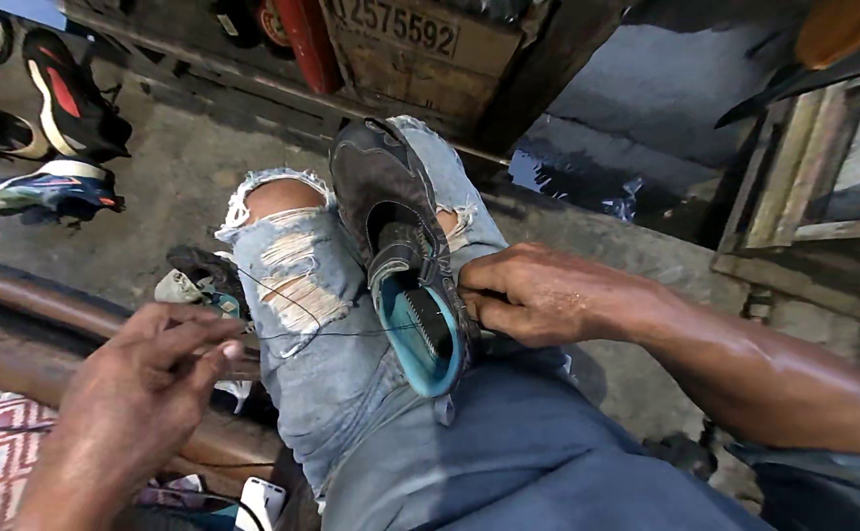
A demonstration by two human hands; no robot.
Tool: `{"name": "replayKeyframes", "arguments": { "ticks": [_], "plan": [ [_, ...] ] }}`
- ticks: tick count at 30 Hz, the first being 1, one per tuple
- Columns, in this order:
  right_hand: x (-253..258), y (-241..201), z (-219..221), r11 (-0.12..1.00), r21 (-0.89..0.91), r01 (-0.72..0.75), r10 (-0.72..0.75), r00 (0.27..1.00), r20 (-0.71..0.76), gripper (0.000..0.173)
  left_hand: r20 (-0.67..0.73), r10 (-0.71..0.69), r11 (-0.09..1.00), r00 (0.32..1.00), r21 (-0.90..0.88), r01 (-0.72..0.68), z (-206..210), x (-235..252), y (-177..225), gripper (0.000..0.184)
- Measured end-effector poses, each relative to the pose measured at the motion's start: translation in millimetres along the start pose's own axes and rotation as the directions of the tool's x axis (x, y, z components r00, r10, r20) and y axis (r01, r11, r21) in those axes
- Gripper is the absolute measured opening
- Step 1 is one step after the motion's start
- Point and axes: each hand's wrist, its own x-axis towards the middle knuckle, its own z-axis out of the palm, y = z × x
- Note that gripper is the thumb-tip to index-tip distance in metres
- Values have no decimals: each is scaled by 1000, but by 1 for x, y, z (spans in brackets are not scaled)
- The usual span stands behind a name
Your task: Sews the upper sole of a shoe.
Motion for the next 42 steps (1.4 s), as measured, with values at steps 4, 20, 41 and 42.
{"name": "replayKeyframes", "arguments": {
  "ticks": [4, 20, 41, 42],
  "plan": [
    [0, -1, 1, 1000, -14, -3, 3, 1000, 6, 17, -150, 273, 946, 950, -139, -293, 40, 3, 84, 31],
    [0, -3, 2, 993, -118, 2, -2, 1000, -2, 18, -4, 392, 418, 920, -890, -182, 80, 10, 137, 16],
    [-10, 0, 27, 999, -23, -41, 35, 980, -197, 28, 98, 94, 879, 991, -475, -37, 116, 29, 135, 18],
    [-13, 5, 32, 998, -44, -41, 28, 963, -268, 32, 78, 95, 884, 992, -465, -48, 118, 29, 137, 17]
  ]
}}
